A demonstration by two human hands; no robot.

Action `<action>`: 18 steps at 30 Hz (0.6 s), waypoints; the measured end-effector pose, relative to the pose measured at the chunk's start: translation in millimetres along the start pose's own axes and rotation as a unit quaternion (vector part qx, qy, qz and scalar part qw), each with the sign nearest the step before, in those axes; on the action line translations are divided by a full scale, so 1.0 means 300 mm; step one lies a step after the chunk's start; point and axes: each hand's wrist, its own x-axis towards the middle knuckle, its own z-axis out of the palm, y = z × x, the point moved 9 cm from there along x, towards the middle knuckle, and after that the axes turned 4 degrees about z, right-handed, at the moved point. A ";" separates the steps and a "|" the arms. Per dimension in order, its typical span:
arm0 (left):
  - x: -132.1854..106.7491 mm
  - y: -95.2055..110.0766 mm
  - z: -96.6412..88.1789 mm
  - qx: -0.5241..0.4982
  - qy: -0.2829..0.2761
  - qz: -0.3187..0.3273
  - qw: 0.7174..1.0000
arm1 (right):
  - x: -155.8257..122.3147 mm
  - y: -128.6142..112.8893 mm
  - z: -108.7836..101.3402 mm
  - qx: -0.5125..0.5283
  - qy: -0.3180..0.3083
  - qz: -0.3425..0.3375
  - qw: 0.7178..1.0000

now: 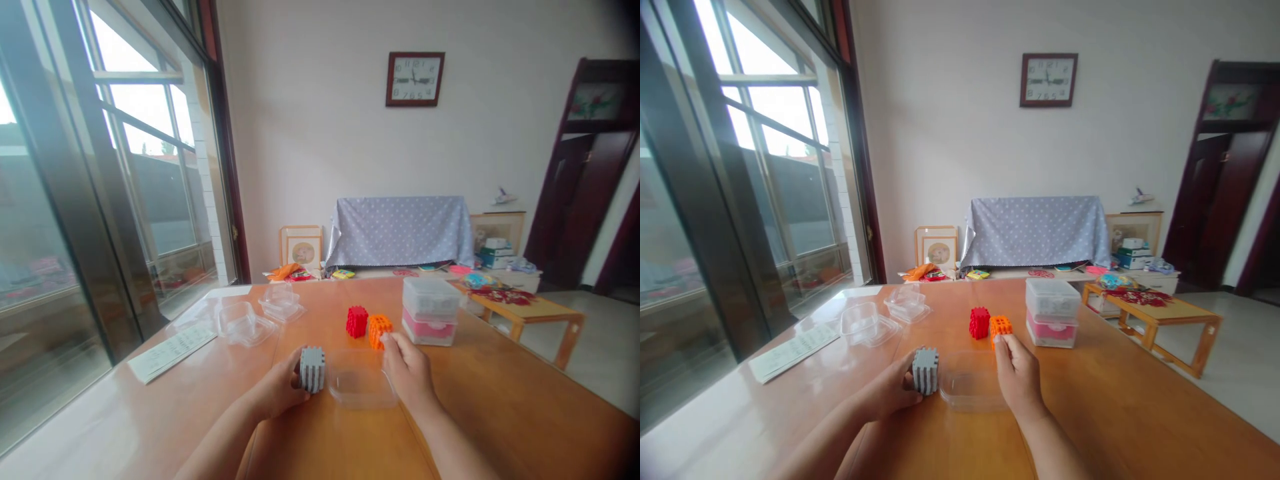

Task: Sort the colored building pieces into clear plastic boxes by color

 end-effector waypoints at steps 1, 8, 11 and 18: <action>-0.010 0.002 0.003 0.004 0.002 0.000 1.000 | 0.002 0.009 0.003 0.001 -0.001 0.007 1.000; -0.074 0.012 0.045 -0.038 -0.013 -0.011 0.999 | 0.003 0.023 0.011 0.003 -0.023 0.019 1.000; -0.092 0.015 0.049 -0.037 -0.001 -0.005 0.999 | 0.003 0.027 0.009 0.001 -0.026 0.022 0.999; -0.110 0.004 0.042 -0.001 0.066 -0.008 0.998 | 0.022 0.056 -0.021 -0.041 -0.029 0.050 0.997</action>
